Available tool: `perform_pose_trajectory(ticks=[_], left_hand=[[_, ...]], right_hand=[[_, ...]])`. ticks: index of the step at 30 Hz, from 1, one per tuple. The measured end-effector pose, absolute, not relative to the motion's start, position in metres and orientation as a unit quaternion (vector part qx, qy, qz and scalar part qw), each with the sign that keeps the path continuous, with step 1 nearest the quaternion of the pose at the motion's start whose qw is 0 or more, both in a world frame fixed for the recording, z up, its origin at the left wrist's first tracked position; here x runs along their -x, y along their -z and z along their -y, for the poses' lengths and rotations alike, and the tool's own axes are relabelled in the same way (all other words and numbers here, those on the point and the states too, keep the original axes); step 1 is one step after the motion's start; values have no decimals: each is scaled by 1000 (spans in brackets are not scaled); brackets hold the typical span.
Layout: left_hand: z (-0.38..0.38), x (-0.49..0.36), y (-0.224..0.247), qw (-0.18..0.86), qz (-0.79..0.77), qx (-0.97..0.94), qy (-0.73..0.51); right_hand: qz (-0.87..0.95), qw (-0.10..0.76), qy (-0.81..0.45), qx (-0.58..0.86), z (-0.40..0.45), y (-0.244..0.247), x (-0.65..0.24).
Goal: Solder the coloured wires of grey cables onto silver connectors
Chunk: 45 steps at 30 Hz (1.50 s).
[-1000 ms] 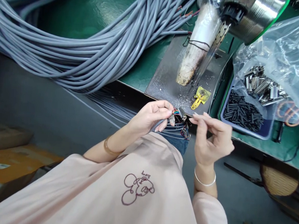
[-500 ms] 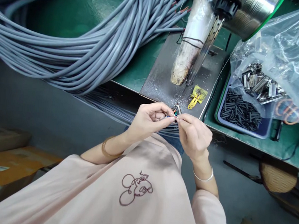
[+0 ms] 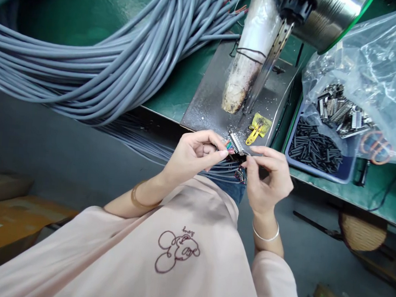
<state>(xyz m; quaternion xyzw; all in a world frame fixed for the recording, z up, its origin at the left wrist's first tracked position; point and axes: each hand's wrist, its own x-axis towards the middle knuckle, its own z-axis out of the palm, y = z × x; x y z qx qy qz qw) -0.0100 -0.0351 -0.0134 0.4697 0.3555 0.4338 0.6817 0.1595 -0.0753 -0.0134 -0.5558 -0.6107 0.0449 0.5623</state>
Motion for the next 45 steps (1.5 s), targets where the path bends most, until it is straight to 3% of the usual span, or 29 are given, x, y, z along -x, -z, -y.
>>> perform_pose_trajectory(ticks=[5,11,16,21,30,45], left_hand=[[40,6,15,630,-369,-523,-440],[39,6,13,601,-405,-512,-461],[35,6,11,666,-380,-463,-445],[31,0,15,589,-412,-506,-478],[20,-6,11,527,-431,-529,-507],[16,-7,4,520,-435,-538,-501]], right_hand=[[652,523,-117,537,77,11,-148],[577,568,-29,586,73,17,-160],[652,509,-36,561,74,19,-154],[679,482,29,553,71,21,-146],[679,486,36,549,59,17,-149],[661,509,9,551,51,15,-149]])
